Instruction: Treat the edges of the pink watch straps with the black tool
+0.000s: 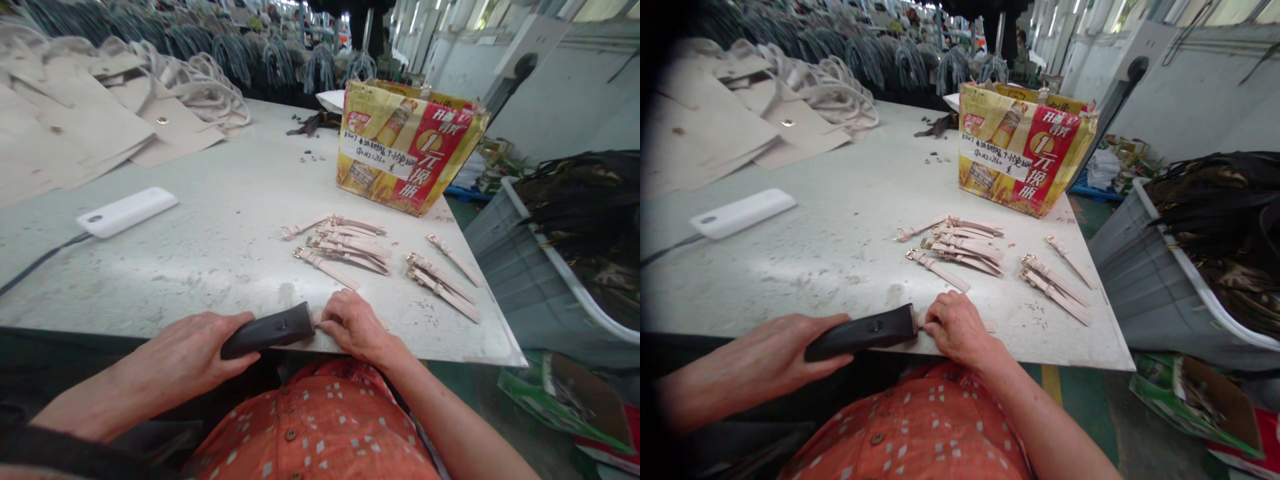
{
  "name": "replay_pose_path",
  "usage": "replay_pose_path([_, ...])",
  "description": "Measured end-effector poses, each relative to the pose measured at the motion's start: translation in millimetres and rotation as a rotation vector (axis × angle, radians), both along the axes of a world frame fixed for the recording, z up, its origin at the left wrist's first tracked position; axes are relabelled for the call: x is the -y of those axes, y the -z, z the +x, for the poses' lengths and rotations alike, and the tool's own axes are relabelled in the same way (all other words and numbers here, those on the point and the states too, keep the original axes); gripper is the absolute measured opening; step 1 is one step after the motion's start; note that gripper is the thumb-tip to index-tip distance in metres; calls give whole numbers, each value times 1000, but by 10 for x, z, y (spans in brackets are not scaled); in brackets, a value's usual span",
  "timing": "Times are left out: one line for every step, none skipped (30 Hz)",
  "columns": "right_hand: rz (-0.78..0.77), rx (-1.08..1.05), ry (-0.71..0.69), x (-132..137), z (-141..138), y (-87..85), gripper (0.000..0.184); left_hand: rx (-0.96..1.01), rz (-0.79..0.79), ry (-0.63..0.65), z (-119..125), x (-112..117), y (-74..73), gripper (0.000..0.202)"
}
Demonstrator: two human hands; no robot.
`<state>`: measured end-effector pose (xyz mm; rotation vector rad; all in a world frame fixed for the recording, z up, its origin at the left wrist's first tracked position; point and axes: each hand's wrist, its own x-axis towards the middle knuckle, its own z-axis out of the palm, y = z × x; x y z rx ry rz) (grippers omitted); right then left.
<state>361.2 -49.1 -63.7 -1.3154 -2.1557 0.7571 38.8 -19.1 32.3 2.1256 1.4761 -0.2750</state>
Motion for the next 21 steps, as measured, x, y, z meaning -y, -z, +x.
replay_pose_path([6,19,2,7,0,0,25,-14,-5,4,-4,-18,-22,47])
replay_pose_path([14,38,4,14,-2,2,24,-35,-7,10,-3,-34,-46,49])
replay_pose_path([22,57,8,22,-4,5,23,-54,-1,13,6,-48,-72,51])
replay_pose_path([29,76,11,27,-8,9,22,-69,6,14,19,-58,-95,53])
replay_pose_path([34,93,13,31,-13,11,21,-77,10,18,37,-65,-114,54])
replay_pose_path([36,108,16,32,-19,13,20,-77,11,23,57,-69,-127,53])
replay_pose_path([37,123,17,30,-27,13,18,-71,9,28,76,-72,-135,53])
replay_pose_path([39,138,21,25,-35,13,17,-63,9,32,92,-74,-137,52])
replay_pose_path([40,153,26,17,-44,11,17,-56,10,35,103,-76,-135,51])
replay_pose_path([42,167,32,8,-53,9,17,-52,10,39,108,-79,-130,51])
replay_pose_path([45,180,40,-2,-61,7,17,-48,11,39,108,-82,-123,50])
replay_pose_path([49,191,45,-13,-68,7,18,-44,9,37,105,-86,-116,51])
replay_pose_path([53,199,45,-24,-74,9,18,-39,5,34,99,-90,-110,51])
replay_pose_path([60,201,41,-34,-76,14,18,-32,-3,32,95,-93,-107,51])
replay_pose_path([69,199,36,-43,-76,23,18,-26,-13,30,93,-98,-107,50])
replay_pose_path([82,194,33,-50,-73,36,18,-21,-23,30,94,-103,-109,49])
replay_pose_path([98,187,33,-56,-68,53,18,-15,-29,30,100,-108,-113,48])
replay_pose_path([116,179,32,-60,-62,74,18,-8,-27,31,108,-113,-116,46])
replay_pose_path([136,170,30,-60,-56,98,18,-2,-20,29,116,-115,-116,44])
replay_pose_path([158,161,24,-55,-53,125,18,6,-10,25,119,-112,-108,43])
replay_pose_path([184,150,17,-45,-54,155,17,13,3,19,114,-104,-90,41])
